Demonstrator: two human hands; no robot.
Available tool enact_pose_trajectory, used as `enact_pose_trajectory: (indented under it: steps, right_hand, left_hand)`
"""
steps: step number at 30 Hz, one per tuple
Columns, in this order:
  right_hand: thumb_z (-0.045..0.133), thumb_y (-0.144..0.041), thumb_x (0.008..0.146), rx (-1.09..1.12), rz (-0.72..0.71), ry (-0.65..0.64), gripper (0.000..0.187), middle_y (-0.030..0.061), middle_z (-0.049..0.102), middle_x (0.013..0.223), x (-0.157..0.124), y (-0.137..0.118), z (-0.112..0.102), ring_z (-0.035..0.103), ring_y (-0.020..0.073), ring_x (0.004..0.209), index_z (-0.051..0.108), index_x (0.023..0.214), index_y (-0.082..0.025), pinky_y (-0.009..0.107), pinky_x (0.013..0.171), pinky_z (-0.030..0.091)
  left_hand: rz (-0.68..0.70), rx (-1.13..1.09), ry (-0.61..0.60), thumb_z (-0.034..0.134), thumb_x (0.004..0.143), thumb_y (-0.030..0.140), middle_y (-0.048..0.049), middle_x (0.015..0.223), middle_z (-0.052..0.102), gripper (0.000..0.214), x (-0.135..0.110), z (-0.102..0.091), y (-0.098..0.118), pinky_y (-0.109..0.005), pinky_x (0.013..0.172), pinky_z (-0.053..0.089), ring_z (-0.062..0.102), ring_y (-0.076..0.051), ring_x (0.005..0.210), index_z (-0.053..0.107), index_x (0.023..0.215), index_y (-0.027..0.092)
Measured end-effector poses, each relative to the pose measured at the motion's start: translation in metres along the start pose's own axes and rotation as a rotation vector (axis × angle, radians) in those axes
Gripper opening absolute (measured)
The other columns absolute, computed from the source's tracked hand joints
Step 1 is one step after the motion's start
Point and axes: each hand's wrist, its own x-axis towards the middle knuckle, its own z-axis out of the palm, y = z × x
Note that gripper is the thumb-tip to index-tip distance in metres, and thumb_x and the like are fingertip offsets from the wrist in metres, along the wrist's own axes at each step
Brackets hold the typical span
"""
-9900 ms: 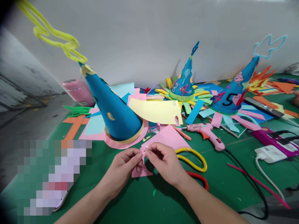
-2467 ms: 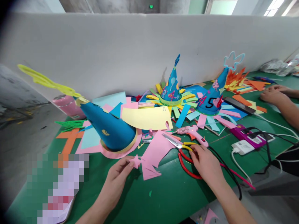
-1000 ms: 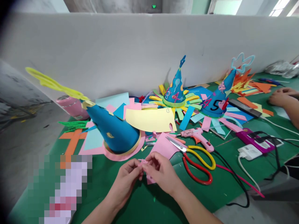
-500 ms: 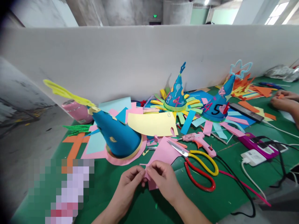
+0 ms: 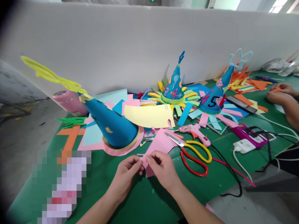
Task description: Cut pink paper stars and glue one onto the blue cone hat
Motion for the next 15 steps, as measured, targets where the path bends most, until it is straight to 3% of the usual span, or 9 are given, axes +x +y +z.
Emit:
enact_pose_trajectory:
  steps: [5,8,12,15]
  right_hand:
    - [0.051,-0.040,0.080,0.002,0.023,0.026,0.031,-0.0041,0.040,0.053,0.001,0.003,-0.002,0.036,0.0101,0.051,0.048,0.059,-0.017,0.022,0.048,0.030]
    - [0.050,-0.039,0.081,0.000,0.020,0.065,0.029,-0.0042,0.038,0.055,0.000,0.004,-0.015,0.037,0.0105,0.052,0.048,0.061,-0.018,0.022,0.048,0.031]
    - [0.052,-0.037,0.080,-0.085,0.003,0.177,0.023,-0.0023,0.044,0.059,-0.008,0.009,-0.038,0.042,0.0122,0.055,0.052,0.067,-0.018,0.023,0.051,0.034]
    - [0.053,-0.035,0.079,-0.105,-0.001,0.160,0.017,0.0003,0.052,0.066,-0.017,0.008,-0.041,0.047,0.0142,0.061,0.056,0.077,-0.018,0.024,0.054,0.039]
  left_hand:
    - [-0.031,-0.069,0.010,0.064,0.068,0.027,0.0030,0.052,0.051,0.019,0.002,-0.002,-0.003,-0.021,0.050,0.034,0.044,-0.008,0.048,0.054,0.057,0.015]
    - [-0.054,-0.098,0.039,0.065,0.067,0.027,0.0027,0.052,0.052,0.019,0.003,-0.003,-0.004,-0.020,0.049,0.034,0.044,-0.008,0.048,0.054,0.058,0.015]
    - [-0.058,-0.095,0.068,0.065,0.066,0.027,0.0033,0.050,0.051,0.020,0.002,-0.002,-0.003,-0.020,0.048,0.033,0.043,-0.007,0.047,0.053,0.056,0.015]
    - [-0.037,-0.061,0.062,0.065,0.065,0.028,0.0033,0.050,0.050,0.020,-0.001,0.004,0.000,-0.020,0.049,0.033,0.043,-0.008,0.048,0.053,0.055,0.016]
